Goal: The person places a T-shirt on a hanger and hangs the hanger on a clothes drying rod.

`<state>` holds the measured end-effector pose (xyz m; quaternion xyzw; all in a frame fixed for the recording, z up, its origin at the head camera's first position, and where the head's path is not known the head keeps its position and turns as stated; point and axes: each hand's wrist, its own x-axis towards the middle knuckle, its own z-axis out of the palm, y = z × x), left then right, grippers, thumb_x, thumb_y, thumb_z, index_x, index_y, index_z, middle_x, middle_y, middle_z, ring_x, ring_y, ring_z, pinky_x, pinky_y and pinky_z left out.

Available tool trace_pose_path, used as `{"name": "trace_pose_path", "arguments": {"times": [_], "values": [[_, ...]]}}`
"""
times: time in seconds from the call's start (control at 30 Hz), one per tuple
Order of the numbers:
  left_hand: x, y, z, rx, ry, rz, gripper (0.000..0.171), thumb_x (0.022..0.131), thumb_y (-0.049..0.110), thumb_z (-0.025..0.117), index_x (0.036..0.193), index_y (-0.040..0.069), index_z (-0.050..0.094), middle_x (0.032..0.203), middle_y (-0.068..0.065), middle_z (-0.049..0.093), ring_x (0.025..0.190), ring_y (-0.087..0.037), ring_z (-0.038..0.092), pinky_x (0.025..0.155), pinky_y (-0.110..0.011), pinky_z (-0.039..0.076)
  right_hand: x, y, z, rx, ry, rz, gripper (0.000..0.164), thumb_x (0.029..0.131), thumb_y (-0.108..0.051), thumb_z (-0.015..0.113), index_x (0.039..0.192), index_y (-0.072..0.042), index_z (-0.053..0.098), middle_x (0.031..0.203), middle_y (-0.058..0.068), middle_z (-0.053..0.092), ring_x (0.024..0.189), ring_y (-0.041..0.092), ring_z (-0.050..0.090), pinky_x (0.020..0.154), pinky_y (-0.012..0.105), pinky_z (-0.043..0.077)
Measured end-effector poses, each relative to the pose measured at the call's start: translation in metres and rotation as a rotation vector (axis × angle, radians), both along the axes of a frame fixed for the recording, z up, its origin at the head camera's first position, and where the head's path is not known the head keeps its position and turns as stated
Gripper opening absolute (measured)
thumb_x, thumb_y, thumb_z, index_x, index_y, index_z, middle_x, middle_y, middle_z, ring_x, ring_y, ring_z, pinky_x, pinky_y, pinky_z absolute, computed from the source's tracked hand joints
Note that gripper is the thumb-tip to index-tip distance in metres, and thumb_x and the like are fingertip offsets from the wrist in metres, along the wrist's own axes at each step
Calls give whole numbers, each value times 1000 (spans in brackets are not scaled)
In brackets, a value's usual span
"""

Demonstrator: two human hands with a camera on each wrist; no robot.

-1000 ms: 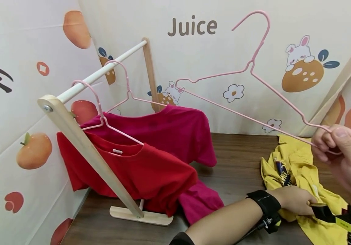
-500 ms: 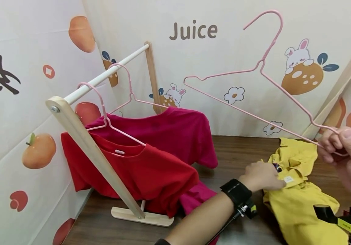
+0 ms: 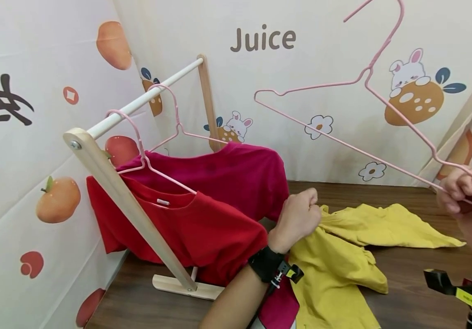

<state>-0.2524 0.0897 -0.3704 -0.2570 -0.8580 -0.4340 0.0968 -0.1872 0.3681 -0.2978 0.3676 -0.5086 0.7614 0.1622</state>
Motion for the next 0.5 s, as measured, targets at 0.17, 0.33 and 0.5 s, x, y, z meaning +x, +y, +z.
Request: {"name": "trace_pose_path", "arguments": {"times": [0.17, 0.33, 0.5], "values": [[2, -13, 6, 65, -12, 27, 14, 90, 2, 46, 87, 16, 44, 66, 5, 38, 58, -10, 35, 58, -19, 30, -2, 4, -3, -100, -1, 45, 41, 109, -2, 3, 88, 6, 37, 80, 11, 44, 64, 19, 35, 53, 27, 17], [4, -14, 1, 172, 70, 155, 19, 86, 1, 54, 96, 17, 56, 76, 5, 54, 69, -8, 49, 69, -18, 37, -3, 10, -3, -308, -55, 261, 38, 111, -5, 13, 87, 10, 38, 80, 16, 40, 68, 23, 35, 53, 25, 14], [1, -14, -3, 305, 257, 257, 21, 83, -4, 59, 95, 13, 60, 85, 1, 56, 69, -6, 49, 64, -13, 37, -5, 24, -6, -339, -9, 330, 33, 109, 0, 26, 81, 14, 38, 77, 18, 38, 62, 24, 36, 51, 24, 17]]}}
